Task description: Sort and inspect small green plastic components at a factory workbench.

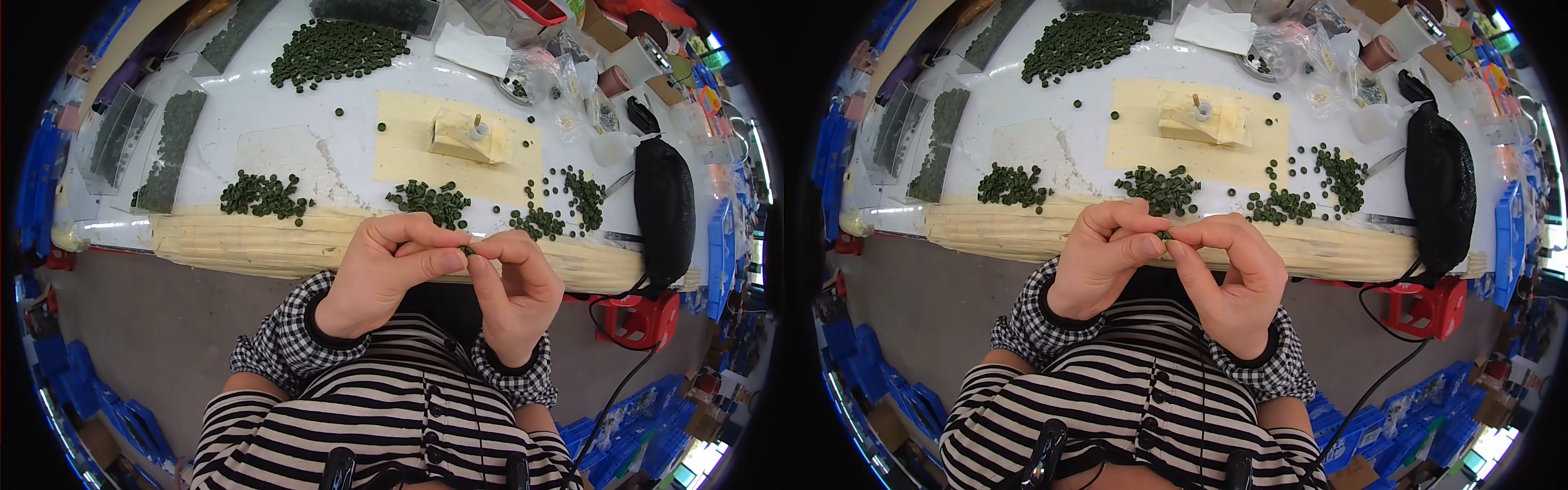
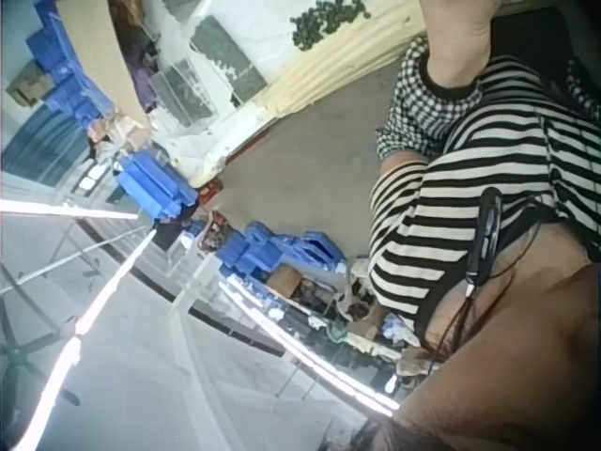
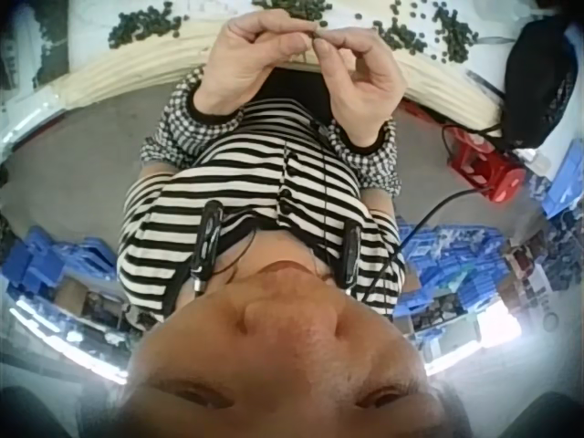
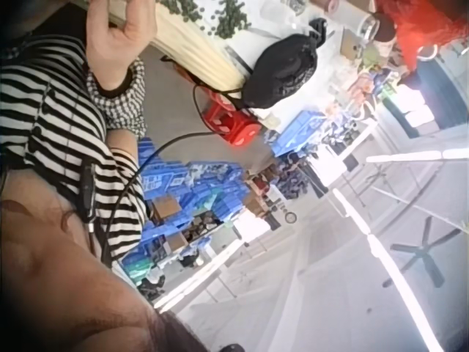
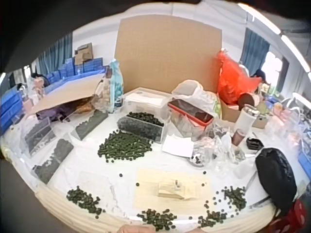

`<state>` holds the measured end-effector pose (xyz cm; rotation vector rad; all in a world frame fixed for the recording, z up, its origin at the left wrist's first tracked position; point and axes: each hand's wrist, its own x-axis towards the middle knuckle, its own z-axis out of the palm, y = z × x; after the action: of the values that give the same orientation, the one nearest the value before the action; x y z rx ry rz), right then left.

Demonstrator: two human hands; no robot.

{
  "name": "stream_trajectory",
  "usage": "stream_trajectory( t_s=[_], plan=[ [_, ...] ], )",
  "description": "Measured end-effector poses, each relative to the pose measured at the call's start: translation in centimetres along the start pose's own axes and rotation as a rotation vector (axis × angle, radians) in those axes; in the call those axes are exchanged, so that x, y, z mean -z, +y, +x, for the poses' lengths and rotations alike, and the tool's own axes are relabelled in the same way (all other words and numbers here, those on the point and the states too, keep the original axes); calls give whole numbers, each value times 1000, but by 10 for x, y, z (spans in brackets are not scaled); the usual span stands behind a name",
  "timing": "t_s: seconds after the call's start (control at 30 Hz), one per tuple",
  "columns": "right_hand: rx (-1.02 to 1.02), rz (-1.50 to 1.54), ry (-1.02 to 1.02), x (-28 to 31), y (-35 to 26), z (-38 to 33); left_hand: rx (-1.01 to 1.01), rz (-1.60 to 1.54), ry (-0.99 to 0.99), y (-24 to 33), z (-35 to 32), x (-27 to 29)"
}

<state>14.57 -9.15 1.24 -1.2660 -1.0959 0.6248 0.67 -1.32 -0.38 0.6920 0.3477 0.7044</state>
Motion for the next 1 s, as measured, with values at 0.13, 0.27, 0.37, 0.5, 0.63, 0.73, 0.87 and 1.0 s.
stream_trajectory(
  t_s=[0.13,0.27,0.37,0.5,0.63,0.73,0.87,1.0],
  plan=[
    [89,-93,17,-2,0,-1,-131,160,102,-6,-2,-4],
    [172,-177,16,-3,-3,-1,-273,342,141,-12,-2,-4],
    [148,-169,7,-6,-6,-3,-300,336,150,-13,0,-2],
    [101,-150,-12,-6,-6,-5,-314,362,168,-17,3,2],
    [112,-124,19,-4,-2,-5,-359,563,129,-11,1,-1],
    [106,-102,44,-3,3,-6,-403,580,116,-11,1,-3],
    [115,-114,22,-2,3,-6,-368,604,119,-10,2,1],
    [146,-201,13,-1,-3,-4,-288,517,133,-7,2,-2]
  ],
)
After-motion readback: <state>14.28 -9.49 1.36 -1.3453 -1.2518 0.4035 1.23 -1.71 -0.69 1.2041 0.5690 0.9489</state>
